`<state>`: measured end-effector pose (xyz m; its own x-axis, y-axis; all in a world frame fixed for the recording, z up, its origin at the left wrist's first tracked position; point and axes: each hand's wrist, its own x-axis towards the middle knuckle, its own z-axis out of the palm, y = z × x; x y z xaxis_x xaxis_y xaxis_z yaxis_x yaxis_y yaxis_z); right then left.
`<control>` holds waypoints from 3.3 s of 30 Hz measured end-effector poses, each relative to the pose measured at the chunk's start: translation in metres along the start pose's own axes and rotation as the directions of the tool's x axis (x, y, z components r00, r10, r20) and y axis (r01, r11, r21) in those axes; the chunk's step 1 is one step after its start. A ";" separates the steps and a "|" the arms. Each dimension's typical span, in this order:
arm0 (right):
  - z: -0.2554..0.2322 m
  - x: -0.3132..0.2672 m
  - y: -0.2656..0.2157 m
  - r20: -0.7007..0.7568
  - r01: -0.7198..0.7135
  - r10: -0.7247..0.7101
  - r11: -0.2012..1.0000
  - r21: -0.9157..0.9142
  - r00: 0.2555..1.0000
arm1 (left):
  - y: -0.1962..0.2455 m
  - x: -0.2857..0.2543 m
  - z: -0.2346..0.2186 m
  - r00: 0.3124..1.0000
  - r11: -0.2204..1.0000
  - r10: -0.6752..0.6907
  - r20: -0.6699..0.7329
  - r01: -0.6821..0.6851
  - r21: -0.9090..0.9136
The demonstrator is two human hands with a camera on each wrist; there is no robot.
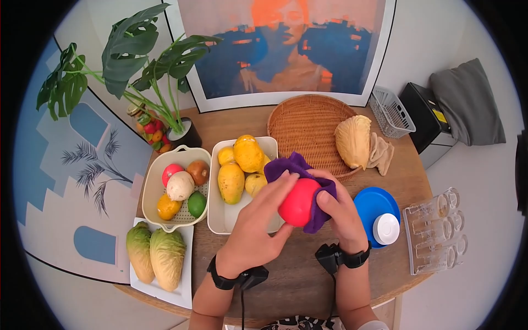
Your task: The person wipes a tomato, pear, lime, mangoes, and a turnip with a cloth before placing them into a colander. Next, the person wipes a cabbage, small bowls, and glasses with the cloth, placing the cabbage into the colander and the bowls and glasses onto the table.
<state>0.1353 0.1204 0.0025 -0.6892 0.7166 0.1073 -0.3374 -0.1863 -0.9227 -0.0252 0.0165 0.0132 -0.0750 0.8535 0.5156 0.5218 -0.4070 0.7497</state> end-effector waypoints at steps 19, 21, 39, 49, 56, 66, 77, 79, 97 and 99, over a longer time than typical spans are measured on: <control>-0.008 0.000 0.001 0.014 0.357 -0.367 0.893 -0.274 0.930 | -0.006 0.000 0.009 0.992 0.965 -0.127 0.022 0.129 -0.228; -0.010 0.001 0.002 0.017 0.362 -0.372 0.889 -0.279 0.928 | -0.006 0.000 0.006 0.991 0.963 -0.128 0.044 0.135 -0.232; -0.006 0.010 0.010 -0.197 0.020 -0.121 0.894 -0.447 0.973 | -0.002 -0.002 0.007 0.988 0.998 -0.055 0.142 0.052 0.026; 0.002 0.010 0.012 -0.431 0.053 -0.442 0.744 -0.666 0.787 | -0.011 -0.002 0.025 0.991 0.991 -0.124 0.056 0.127 -0.046; -0.008 0.011 0.014 -0.227 0.012 -0.326 0.594 -0.804 0.918 | -0.013 -0.001 0.022 0.973 0.972 -0.227 0.041 0.229 -0.047; -0.017 0.007 0.010 0.056 0.127 -0.117 0.809 -0.574 0.992 | -0.022 -0.001 0.014 0.942 0.939 -0.330 -0.067 0.320 -0.128; -0.011 0.014 0.014 -0.184 0.022 -0.078 0.957 -0.288 0.980 | -0.007 0.000 0.010 0.996 0.994 -0.087 -0.018 0.088 0.061; -0.015 0.014 0.011 -0.165 0.000 -0.040 0.972 -0.236 0.985 | -0.005 0.000 0.009 0.994 0.994 -0.111 -0.005 0.111 0.024; -0.009 0.004 -0.003 -0.043 0.089 -0.103 0.966 -0.243 0.994 | -0.015 0.000 0.005 0.974 0.873 -0.224 0.034 0.216 -0.437; -0.006 0.004 0.000 0.020 0.117 -0.116 0.950 -0.288 0.993 | -0.019 -0.001 0.010 0.977 0.883 -0.212 0.015 0.198 -0.425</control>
<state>0.1363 0.1277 0.0002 -0.6581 0.7198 0.2211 -0.2165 0.1004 -0.9711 -0.0268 0.0266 -0.0053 -0.1707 0.9253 0.3387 0.0852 -0.3286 0.9406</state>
